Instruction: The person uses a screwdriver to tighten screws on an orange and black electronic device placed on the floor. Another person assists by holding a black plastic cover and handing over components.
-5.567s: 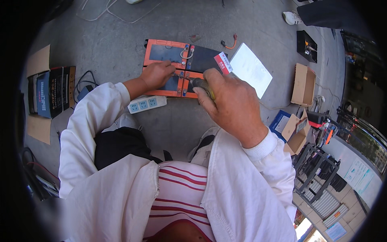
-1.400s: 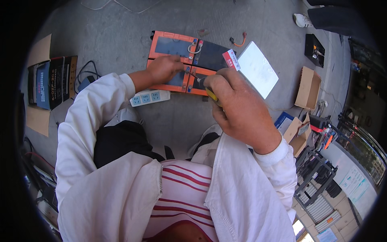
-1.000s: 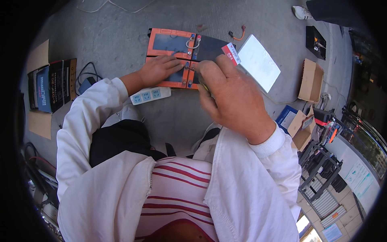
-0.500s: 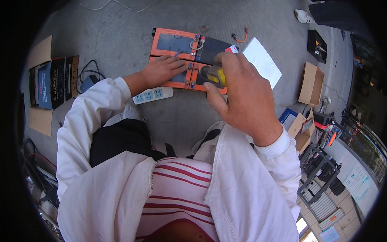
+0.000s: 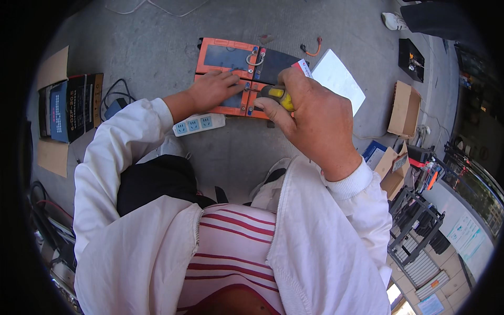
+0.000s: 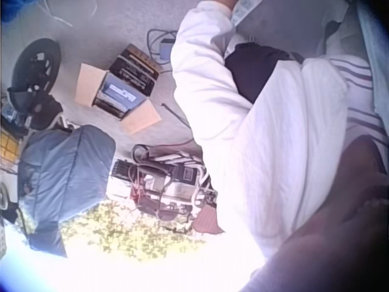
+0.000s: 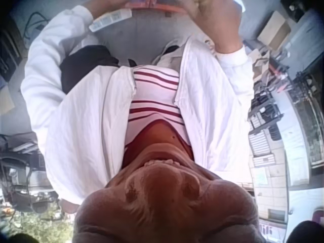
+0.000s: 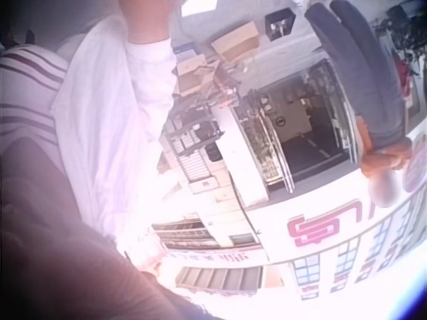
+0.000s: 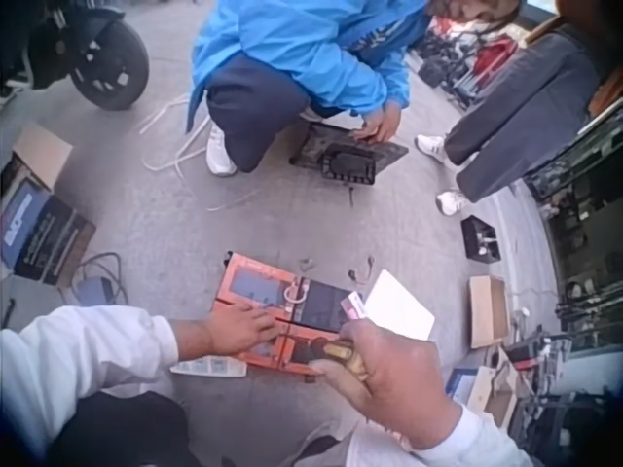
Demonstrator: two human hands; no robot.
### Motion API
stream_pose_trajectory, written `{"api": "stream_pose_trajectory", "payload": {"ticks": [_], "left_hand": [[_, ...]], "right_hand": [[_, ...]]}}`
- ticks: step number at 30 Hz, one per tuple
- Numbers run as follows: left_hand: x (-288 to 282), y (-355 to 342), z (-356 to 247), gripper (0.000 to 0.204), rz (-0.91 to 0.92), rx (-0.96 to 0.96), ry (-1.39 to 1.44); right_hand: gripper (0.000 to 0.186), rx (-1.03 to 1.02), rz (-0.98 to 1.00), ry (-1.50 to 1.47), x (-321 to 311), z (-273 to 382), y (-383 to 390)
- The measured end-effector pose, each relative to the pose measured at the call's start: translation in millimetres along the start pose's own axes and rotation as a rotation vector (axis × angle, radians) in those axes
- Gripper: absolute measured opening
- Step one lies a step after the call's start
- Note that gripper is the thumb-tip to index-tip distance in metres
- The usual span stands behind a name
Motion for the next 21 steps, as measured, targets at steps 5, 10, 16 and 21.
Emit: {"api": "stream_pose_trajectory", "payload": {"ticks": [5,10,16,21], "left_hand": [[-0.5,-1.5,5.6,0.044,-0.007,0.002,0.110],[-1.0,0.2,10.0,0.044,0.017,0.025,0.101],[3.9,2.4,20.8,0.040,0.000,0.090,0.105],[-0.1,3.7,22.5,0.038,-0.004,0.087,0.107]], "right_hand": [[0.033,-0.108,0.041,-0.076,-3.7,4.5,1.2],[0.031,-0.047,-0.105,-0.053,-3.7,-0.9,-2.9],[0.030,-0.023,-0.055,-0.031,1.3,-3.1,-2.2],[0.030,-0.089,-0.121,-0.061,-4.1,3.6,-3.9]]}}
Point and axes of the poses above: each hand's wrist, its own y-axis away from the middle knuckle, its own x-axis out of the palm, z = x × y, the point moved 3 cm from there along -y, towards the middle knuckle, and after that the axes turned 3 degrees about -y, right-handed, at the moved point
